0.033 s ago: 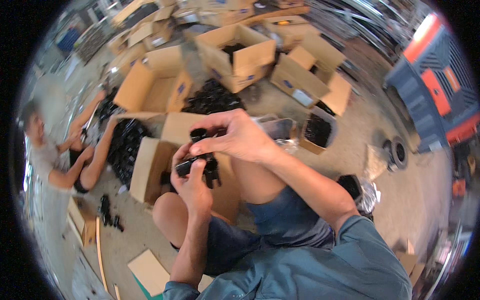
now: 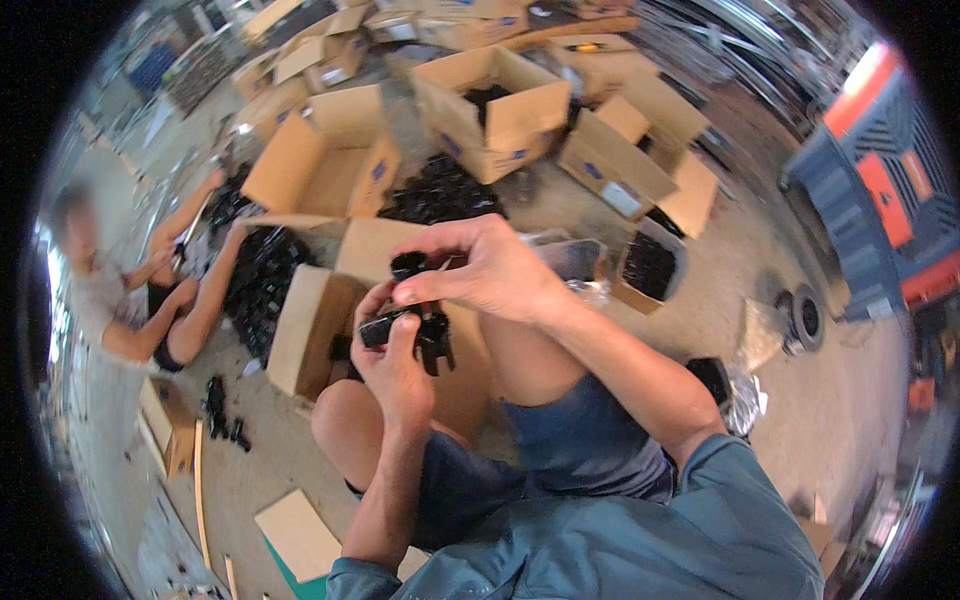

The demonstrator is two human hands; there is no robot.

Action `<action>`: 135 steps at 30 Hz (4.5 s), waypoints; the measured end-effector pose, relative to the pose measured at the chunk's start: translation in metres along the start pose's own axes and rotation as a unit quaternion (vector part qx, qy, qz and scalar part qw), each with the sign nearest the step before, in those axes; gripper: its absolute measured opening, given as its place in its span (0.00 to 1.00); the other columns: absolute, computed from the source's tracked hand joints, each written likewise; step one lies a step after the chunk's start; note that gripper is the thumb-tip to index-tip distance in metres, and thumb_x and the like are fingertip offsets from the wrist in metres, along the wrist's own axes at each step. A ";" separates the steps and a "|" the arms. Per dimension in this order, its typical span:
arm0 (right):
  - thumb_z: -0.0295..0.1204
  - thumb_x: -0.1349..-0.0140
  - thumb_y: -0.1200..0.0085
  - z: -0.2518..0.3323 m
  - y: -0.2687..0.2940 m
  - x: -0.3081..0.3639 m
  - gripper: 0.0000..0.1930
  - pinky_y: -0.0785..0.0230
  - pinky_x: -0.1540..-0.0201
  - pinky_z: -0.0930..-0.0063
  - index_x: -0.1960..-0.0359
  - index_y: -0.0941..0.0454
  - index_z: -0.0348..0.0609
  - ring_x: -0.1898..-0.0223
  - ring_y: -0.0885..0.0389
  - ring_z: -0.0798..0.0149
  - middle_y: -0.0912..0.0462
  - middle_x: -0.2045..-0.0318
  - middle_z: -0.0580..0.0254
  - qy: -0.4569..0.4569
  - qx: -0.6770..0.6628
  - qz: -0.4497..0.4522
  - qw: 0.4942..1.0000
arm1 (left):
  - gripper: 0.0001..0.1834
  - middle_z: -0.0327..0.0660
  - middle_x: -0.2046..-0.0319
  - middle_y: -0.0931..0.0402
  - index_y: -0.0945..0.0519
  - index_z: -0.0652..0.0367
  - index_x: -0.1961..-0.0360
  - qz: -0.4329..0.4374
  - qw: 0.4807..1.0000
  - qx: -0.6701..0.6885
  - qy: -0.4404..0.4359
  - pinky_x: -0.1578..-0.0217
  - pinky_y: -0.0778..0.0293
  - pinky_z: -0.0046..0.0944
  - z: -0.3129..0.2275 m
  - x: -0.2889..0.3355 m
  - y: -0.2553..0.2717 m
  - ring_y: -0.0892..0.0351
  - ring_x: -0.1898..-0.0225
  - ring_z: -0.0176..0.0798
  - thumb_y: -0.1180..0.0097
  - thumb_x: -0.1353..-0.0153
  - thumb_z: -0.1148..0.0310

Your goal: The person sits on the floor and joins black plastic connectors together by hand, then places the assembled units into a cardboard box.

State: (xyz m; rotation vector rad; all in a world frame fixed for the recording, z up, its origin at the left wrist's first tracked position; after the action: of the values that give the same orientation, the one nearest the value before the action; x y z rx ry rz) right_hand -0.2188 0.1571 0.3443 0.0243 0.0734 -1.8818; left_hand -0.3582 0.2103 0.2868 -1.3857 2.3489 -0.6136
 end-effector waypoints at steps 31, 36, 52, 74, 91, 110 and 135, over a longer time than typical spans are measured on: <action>0.26 0.45 0.28 0.026 -0.030 -0.005 0.20 0.24 0.50 0.74 0.52 0.17 0.31 0.57 0.16 0.69 0.13 0.59 0.58 0.013 0.060 0.061 0.996 | 0.25 0.39 0.56 0.18 0.22 0.62 0.48 0.033 0.994 -0.054 -0.093 0.49 0.24 0.31 -0.032 0.016 0.008 0.20 0.53 0.30 0.26 0.48 0.77; 0.26 0.47 0.26 0.053 -0.074 -0.030 0.21 0.26 0.56 0.80 0.52 0.17 0.32 0.61 0.19 0.75 0.15 0.63 0.65 -0.013 0.138 0.209 0.968 | 0.27 0.40 0.52 0.18 0.22 0.63 0.46 0.035 0.987 -0.117 -0.106 0.47 0.24 0.33 -0.046 0.020 0.023 0.20 0.50 0.31 0.26 0.47 0.76; 0.30 0.46 0.26 0.001 -0.112 -0.037 0.21 0.27 0.62 0.81 0.51 0.15 0.37 0.66 0.20 0.78 0.13 0.65 0.65 -0.013 0.126 0.434 0.892 | 0.18 0.37 0.62 0.18 0.22 0.62 0.54 -0.105 0.959 -0.259 -0.052 0.62 0.21 0.29 -0.037 0.058 0.064 0.18 0.63 0.28 0.29 0.44 0.77; 0.37 0.48 0.25 -0.040 -0.122 -0.008 0.24 0.22 0.60 0.72 0.49 0.15 0.42 0.65 0.15 0.66 0.12 0.64 0.53 0.114 0.111 0.587 0.794 | 0.14 0.35 0.61 0.18 0.20 0.63 0.57 -0.306 0.890 -0.336 -0.048 0.60 0.25 0.27 0.022 0.139 0.059 0.21 0.61 0.26 0.31 0.44 0.79; 0.37 0.49 0.26 -0.021 -0.123 0.001 0.25 0.21 0.60 0.73 0.50 0.14 0.39 0.64 0.11 0.63 0.12 0.66 0.49 0.152 0.125 0.606 0.771 | 0.23 0.45 0.49 0.19 0.22 0.65 0.47 -0.228 0.908 -0.351 -0.030 0.46 0.24 0.37 0.022 0.154 0.051 0.19 0.47 0.36 0.32 0.37 0.63; 0.19 0.50 0.27 0.013 -0.117 0.023 0.21 0.21 0.50 0.71 0.52 0.16 0.30 0.55 0.15 0.66 0.12 0.57 0.53 -0.033 -0.110 0.727 0.677 | 0.31 0.47 0.53 0.25 0.29 0.58 0.40 0.163 0.844 0.464 0.214 0.51 0.22 0.51 0.067 0.125 -0.051 0.20 0.52 0.52 0.41 0.34 0.45; 0.31 0.34 0.38 -0.109 -0.103 -0.072 0.22 0.22 0.50 0.71 0.41 0.24 0.34 0.52 0.15 0.63 0.15 0.50 0.52 -0.127 -0.034 0.530 0.837 | 0.19 0.37 0.51 0.16 0.21 0.54 0.44 -0.203 0.916 0.190 0.290 0.45 0.24 0.38 0.096 0.107 0.081 0.17 0.48 0.36 0.49 0.26 0.53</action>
State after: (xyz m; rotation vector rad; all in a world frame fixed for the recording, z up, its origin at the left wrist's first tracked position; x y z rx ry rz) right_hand -0.2966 0.2642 0.2438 -0.1994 -0.0538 -0.7479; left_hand -0.4193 0.1325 0.1554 -1.6692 2.1424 -1.7084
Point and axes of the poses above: each hand's wrist, its own x-axis away from the middle knuckle, its own y-axis out of the back of the hand, z = x × y, the point moved 10 cm from there along -x, towards the middle knuckle
